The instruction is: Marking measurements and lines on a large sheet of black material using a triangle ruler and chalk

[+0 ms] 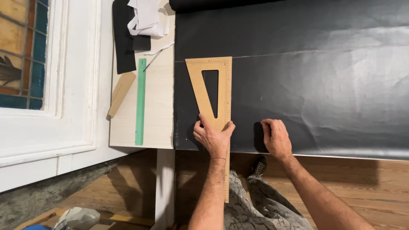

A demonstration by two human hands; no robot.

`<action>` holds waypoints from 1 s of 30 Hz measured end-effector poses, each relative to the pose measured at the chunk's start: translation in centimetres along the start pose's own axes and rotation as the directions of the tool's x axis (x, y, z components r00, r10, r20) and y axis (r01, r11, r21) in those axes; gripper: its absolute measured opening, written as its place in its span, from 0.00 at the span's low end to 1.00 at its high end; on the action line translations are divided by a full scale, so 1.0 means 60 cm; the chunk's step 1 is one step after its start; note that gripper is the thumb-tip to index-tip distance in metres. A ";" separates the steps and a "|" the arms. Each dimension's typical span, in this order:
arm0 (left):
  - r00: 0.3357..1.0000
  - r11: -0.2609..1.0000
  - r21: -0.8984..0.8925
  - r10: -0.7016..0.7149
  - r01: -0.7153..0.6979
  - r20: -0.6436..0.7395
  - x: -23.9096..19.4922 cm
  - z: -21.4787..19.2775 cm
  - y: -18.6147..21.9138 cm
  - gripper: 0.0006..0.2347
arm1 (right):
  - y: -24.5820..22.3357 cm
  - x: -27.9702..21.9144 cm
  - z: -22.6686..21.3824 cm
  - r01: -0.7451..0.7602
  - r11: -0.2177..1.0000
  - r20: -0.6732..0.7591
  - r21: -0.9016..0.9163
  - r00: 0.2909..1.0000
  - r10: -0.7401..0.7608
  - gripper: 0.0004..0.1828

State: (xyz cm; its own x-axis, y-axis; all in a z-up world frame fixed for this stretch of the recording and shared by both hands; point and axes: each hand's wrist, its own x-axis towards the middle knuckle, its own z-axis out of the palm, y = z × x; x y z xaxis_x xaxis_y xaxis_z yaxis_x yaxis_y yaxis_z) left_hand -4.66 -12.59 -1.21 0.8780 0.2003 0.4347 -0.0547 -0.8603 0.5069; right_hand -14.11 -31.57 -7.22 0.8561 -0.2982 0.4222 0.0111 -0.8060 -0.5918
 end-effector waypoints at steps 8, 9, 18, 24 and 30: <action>0.999 1.000 0.003 -0.025 0.025 0.038 -0.001 -0.004 0.001 0.44 | 0.000 0.000 0.002 -0.009 1.000 -0.004 0.008 1.000 0.009 0.06; 0.999 1.000 0.006 -0.029 0.029 0.038 -0.003 -0.003 0.001 0.44 | 0.002 -0.001 0.003 -0.003 1.000 -0.007 0.000 1.000 0.003 0.06; 0.999 0.999 -0.019 -0.034 0.035 0.039 -0.004 -0.011 0.003 0.44 | -0.009 0.005 -0.005 -0.011 1.000 0.003 -0.010 1.000 0.011 0.05; 0.999 0.999 -0.018 -0.031 0.032 0.031 -0.004 -0.011 0.003 0.44 | -0.006 0.002 -0.005 -0.006 1.000 0.001 -0.015 1.000 0.006 0.05; 0.999 1.000 -0.015 -0.026 0.026 0.044 -0.002 -0.015 0.002 0.44 | -0.009 0.003 -0.004 -0.038 0.999 0.008 -0.009 0.999 0.038 0.06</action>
State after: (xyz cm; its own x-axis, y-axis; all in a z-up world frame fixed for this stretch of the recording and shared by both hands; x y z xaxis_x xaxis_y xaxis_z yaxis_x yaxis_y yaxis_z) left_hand -5.22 -12.31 -0.56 0.8994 0.2012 0.3881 -0.0388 -0.8476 0.5293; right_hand -14.12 -31.30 -6.66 0.8597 -0.3246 0.3943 -0.0259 -0.7987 -0.6011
